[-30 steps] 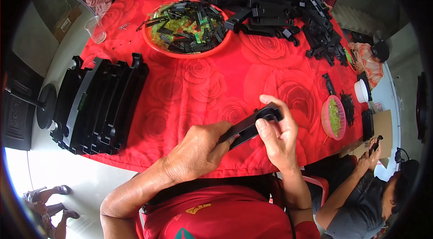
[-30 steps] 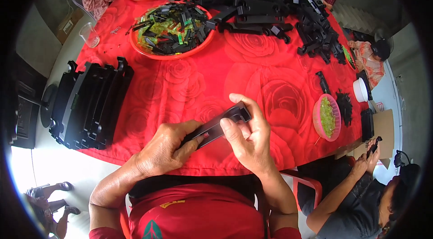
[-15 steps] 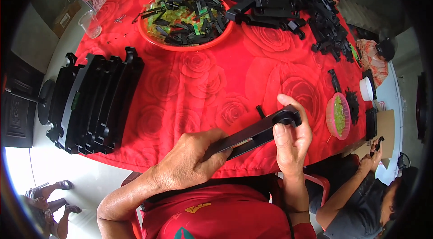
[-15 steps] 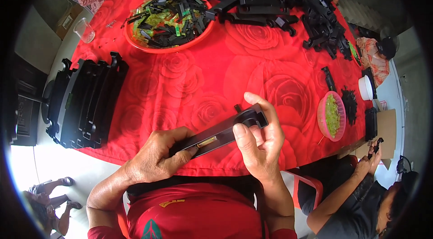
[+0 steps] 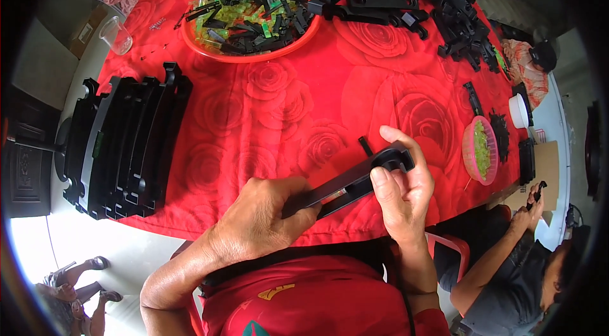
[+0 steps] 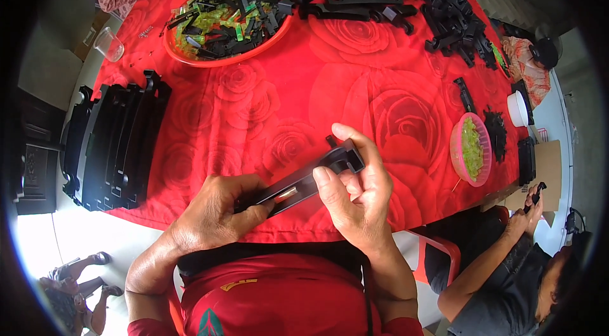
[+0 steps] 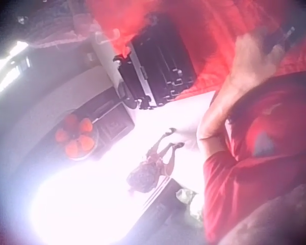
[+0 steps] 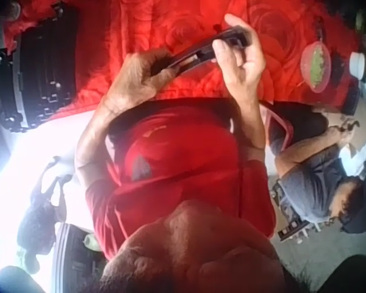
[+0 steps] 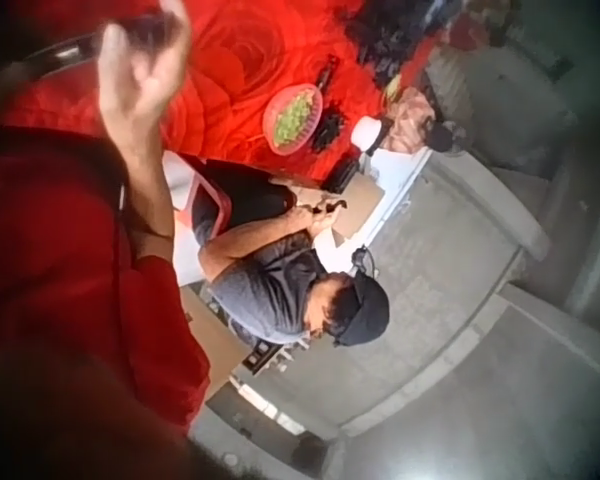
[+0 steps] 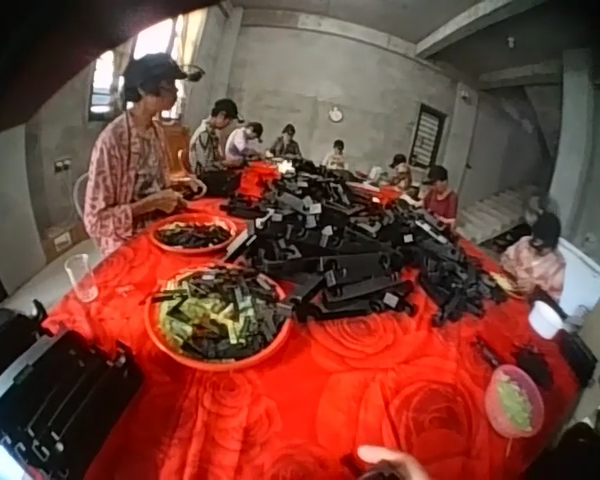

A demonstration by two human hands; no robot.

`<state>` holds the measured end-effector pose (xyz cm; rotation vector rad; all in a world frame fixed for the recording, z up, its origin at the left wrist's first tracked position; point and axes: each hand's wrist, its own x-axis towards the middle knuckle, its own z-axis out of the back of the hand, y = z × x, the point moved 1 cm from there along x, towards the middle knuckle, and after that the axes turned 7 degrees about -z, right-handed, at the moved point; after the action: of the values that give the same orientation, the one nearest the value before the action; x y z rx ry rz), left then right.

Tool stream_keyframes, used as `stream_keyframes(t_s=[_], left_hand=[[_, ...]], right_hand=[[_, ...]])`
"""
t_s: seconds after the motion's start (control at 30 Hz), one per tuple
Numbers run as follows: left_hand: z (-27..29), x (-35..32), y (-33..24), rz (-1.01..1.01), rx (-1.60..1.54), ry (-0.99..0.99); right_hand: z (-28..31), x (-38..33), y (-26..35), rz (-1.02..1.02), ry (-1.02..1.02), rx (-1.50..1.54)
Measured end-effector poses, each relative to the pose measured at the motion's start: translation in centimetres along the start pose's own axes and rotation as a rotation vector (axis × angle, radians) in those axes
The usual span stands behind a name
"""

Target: The person assembles plastic frames by fitting small components into the interior slots and pressing them into place by hand.

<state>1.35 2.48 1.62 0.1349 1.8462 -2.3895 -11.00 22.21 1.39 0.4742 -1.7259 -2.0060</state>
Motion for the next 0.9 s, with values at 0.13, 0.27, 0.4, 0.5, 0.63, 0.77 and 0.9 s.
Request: stream_keyframes(t_s=[0.13, 0.27, 0.4, 0.5, 0.63, 0.77, 0.9], left_hand=[[-0.7, -0.1, 1.0, -0.095, -0.055, 0.006], [-0.8, 0.2, 0.5, -0.132, -0.054, 0.027], [-1.3, -0.1, 1.7, -0.205, -0.002, -0.022], [-1.5, -0.2, 1.6, -0.202, 0.034, -0.037], [-1.6, -0.6, 1.1, -0.141, 0.021, -0.092], [-1.1, -1.0, 0.4, -0.091, -0.031, -0.097], [-1.2, -0.9, 0.7, -0.044, -0.044, -0.053]], right_hand=[[-0.1, -0.1, -0.1, -0.021, 0.026, -0.01], [-0.1, -0.1, -0.5, 0.073, 0.032, -0.032], [-0.7, 0.2, -1.0, 0.03, 0.052, 0.04], [-0.9, 0.2, -1.2, 0.006, 0.045, 0.038], [-0.7, 0.7, -0.8, 0.005, 0.039, 0.056], [-0.7, 0.3, -0.8, 0.066, 0.021, 0.071], [-0.8, -0.1, -0.4, 0.087, -0.006, 0.045]])
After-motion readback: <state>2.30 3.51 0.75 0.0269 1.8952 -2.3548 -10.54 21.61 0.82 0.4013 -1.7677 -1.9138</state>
